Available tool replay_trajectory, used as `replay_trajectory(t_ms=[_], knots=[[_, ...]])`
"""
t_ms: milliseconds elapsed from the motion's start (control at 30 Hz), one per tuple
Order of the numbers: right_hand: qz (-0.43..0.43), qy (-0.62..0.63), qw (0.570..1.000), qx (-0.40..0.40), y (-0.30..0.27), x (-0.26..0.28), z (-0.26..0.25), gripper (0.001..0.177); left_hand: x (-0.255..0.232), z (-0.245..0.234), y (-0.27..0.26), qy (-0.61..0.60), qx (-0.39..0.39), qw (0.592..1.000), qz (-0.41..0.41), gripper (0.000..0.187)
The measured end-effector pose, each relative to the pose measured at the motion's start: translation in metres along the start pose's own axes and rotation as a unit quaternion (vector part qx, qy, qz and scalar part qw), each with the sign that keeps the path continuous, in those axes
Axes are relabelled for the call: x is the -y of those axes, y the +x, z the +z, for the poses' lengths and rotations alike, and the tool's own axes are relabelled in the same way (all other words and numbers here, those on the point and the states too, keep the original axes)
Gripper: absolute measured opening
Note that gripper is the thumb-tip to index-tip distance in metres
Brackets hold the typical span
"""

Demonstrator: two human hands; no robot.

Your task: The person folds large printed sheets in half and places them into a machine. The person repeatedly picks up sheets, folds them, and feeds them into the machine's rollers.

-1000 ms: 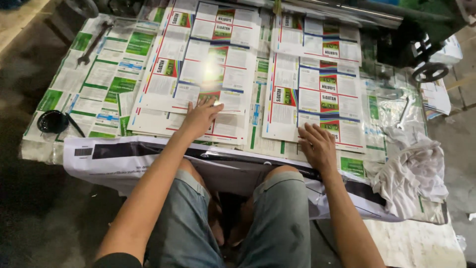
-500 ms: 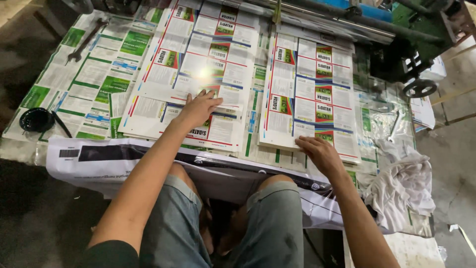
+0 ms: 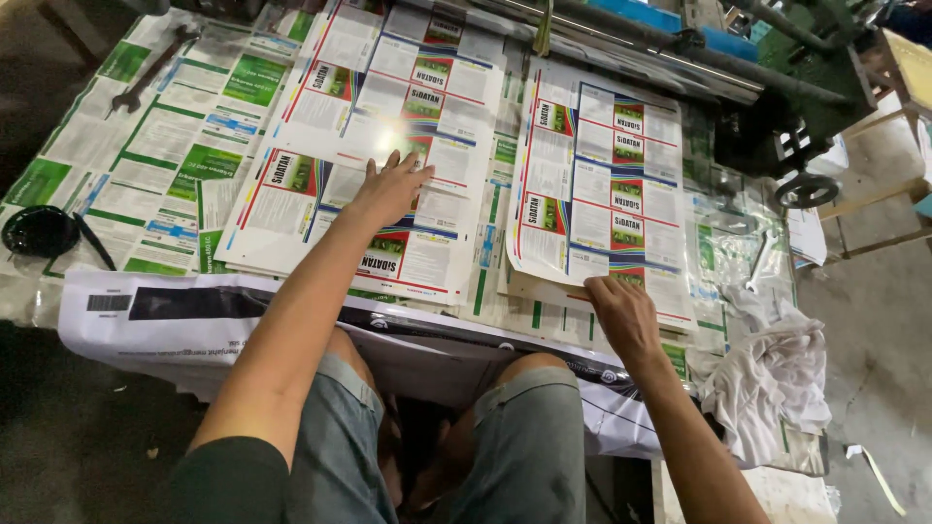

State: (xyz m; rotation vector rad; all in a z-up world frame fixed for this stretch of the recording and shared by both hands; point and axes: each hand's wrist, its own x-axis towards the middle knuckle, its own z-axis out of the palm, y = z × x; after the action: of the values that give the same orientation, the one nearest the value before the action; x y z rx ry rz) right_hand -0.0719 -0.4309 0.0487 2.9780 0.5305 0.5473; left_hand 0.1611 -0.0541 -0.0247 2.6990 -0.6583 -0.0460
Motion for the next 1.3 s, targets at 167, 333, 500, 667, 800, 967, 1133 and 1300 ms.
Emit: replay_trajectory(t_ms=[167, 333, 500, 667, 800, 967, 1133, 1300], knots=[[-0.008, -0.025, 1.000, -0.007, -0.004, -0.008, 0.014, 0.008, -0.020, 0.003, -0.017, 0.006, 0.000, 1.000, -0.010, 0.062], [0.019, -0.014, 1.000, 0.001, 0.001, -0.009, 0.012, 0.005, -0.052, -0.016, -0.084, 0.022, 0.078, 0.995, -0.059, 0.074], [0.123, 0.129, 0.983, 0.041, 0.009, -0.021, 0.008, 0.029, -0.054, -0.015, -0.146, -0.042, 0.114, 0.988, -0.092, 0.087], [0.187, 0.297, 0.927, 0.129, 0.000, -0.078, 0.059, 0.022, -0.045, -0.005, -0.170, -0.026, 0.068, 0.996, -0.054, 0.094], [0.255, 0.493, 0.814, 0.173, 0.005, -0.086, 0.057, 0.018, -0.047, -0.012, -0.169, -0.020, 0.045, 0.997, -0.052, 0.094], [0.219, 0.364, 0.904, 0.042, 0.018, -0.032, 0.004, 0.017, -0.040, -0.015, -0.174, -0.038, -0.022, 0.999, -0.030, 0.076], [0.120, 0.072, 0.979, -0.150, 0.001, 0.011, 0.013, 0.015, -0.030, -0.011, -0.172, -0.064, -0.078, 0.995, 0.007, 0.060], [0.052, 0.014, 0.998, -0.040, -0.023, 0.030, 0.043, 0.038, -0.024, -0.008, -0.177, -0.122, -0.122, 0.985, 0.026, 0.025]])
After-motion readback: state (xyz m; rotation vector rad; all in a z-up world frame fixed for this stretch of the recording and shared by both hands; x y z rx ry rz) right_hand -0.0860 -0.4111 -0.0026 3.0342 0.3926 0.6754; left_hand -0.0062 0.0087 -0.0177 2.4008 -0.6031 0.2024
